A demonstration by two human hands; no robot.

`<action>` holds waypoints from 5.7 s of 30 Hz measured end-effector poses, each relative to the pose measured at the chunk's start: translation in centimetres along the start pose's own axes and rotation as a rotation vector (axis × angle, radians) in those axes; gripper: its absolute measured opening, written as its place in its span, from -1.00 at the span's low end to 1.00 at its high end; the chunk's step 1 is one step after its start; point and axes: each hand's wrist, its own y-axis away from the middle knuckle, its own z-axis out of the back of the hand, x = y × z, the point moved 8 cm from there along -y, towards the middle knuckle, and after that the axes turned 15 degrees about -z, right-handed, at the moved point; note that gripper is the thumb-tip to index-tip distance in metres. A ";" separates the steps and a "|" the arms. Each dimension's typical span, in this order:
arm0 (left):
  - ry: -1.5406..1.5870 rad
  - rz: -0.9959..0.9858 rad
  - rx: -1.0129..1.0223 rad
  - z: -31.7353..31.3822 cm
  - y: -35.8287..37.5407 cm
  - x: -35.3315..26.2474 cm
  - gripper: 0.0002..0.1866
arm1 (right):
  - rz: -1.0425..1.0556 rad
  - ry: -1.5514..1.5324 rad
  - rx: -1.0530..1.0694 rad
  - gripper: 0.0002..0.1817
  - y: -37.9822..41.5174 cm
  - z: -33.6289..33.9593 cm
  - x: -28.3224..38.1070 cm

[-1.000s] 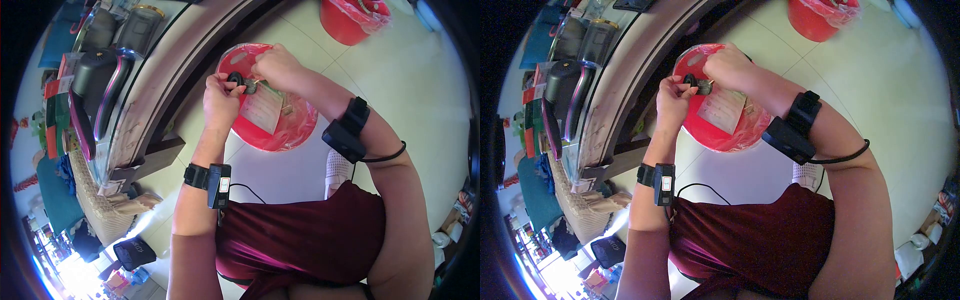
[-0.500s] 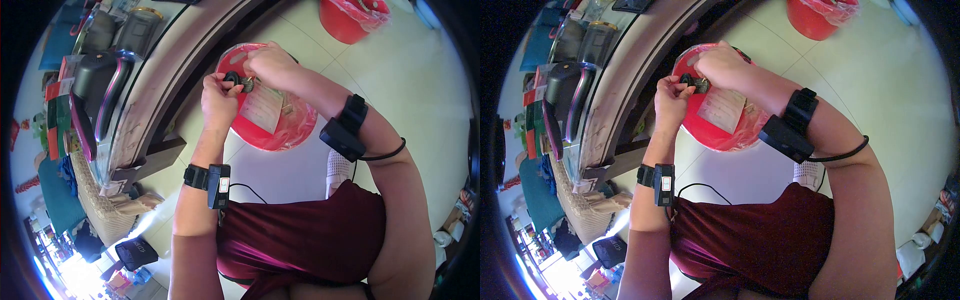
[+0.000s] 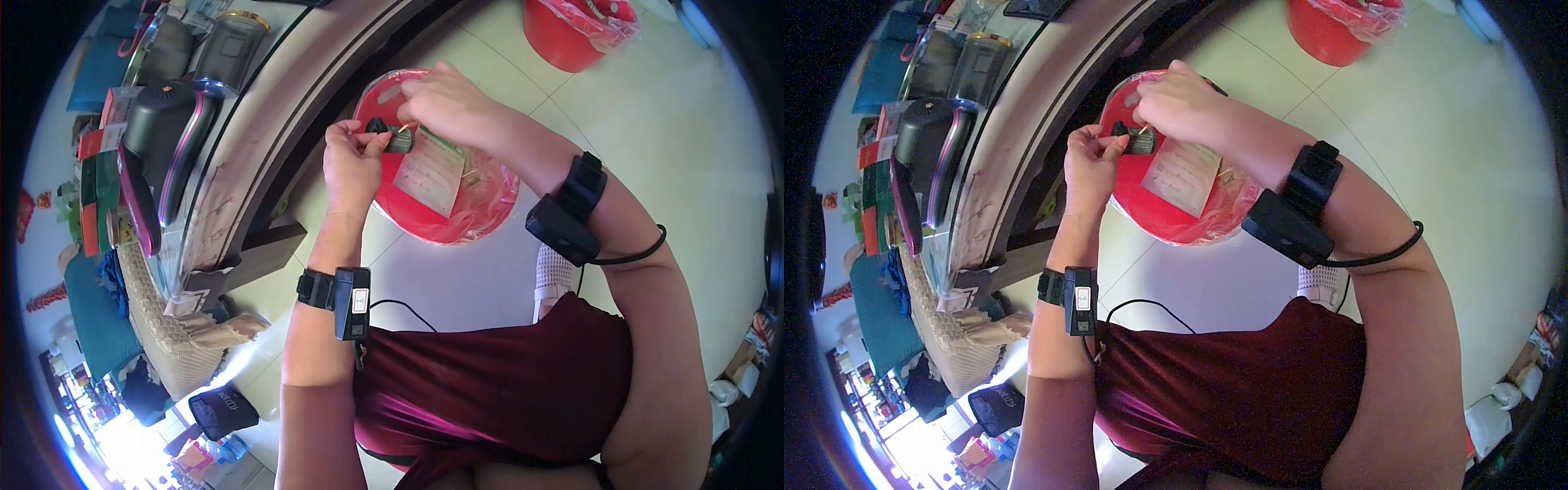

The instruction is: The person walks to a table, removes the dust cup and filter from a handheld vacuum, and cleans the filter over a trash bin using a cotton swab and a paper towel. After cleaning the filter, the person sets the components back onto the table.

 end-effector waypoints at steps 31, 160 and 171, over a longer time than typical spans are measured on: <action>-0.044 -0.076 -0.030 0.0 0.2 -0.5 -0.46 | -0.114 -0.058 0.002 -0.90 -0.9 -0.4 -1.1; -0.176 -0.144 -0.021 -0.3 0.8 -2.4 -0.47 | -0.111 -0.058 -0.016 -0.88 -1.3 -1.8 -0.3; -0.090 -0.116 -0.036 -0.5 0.4 -1.3 -0.45 | -0.171 -0.092 0.083 -0.89 -1.2 -3.1 -1.5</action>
